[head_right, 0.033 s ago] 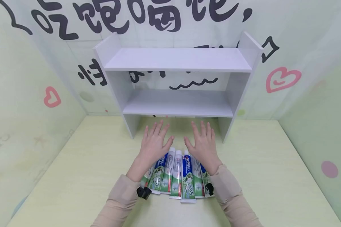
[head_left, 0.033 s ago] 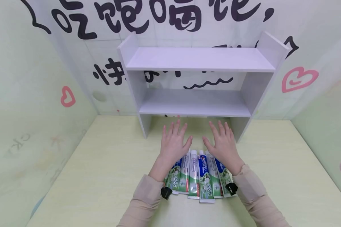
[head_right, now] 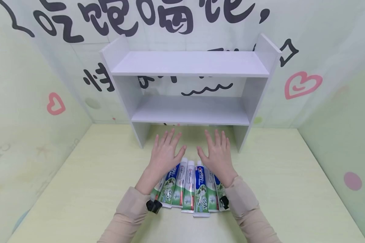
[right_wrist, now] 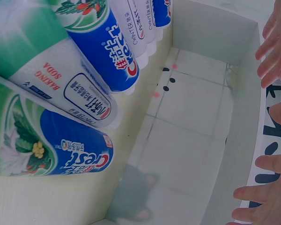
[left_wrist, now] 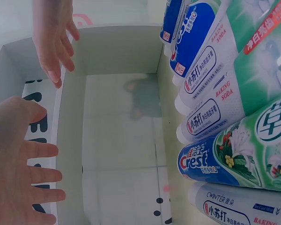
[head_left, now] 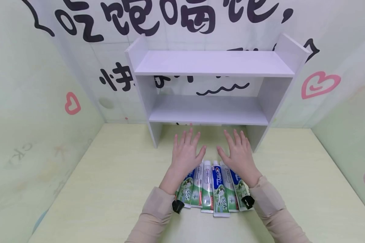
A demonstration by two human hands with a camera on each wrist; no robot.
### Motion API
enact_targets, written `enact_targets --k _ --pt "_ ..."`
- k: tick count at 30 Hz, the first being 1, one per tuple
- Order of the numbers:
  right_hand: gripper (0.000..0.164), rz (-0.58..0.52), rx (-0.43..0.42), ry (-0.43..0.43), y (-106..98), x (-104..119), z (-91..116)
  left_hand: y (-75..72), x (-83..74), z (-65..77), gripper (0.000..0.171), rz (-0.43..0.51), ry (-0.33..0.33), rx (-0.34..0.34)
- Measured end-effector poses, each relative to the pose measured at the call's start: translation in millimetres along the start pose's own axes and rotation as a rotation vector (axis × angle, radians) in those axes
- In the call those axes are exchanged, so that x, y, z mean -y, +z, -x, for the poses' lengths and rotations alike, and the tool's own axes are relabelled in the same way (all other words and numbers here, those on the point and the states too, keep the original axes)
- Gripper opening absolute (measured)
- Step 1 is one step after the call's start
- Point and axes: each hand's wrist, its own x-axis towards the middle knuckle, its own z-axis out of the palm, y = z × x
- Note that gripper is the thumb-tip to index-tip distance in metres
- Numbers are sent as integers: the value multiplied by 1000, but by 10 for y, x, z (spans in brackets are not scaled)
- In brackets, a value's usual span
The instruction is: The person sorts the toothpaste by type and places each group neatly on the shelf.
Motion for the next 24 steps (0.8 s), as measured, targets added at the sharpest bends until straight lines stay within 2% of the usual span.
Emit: enact_targets --k 8,14,18,24 --pt "65 -18 2 11 -26 6 44 -33 8 44 55 1 5 8" --pt "64 -35 -18 3 -39 -6 40 -53 24 36 54 25 14 -18" --pt "61 -77 -40 7 -47 -22 28 -51 44 33 51 55 22 -82" --pt "56 -198 -42 34 -45 -62 30 -47 89 23 37 118 33 -241"
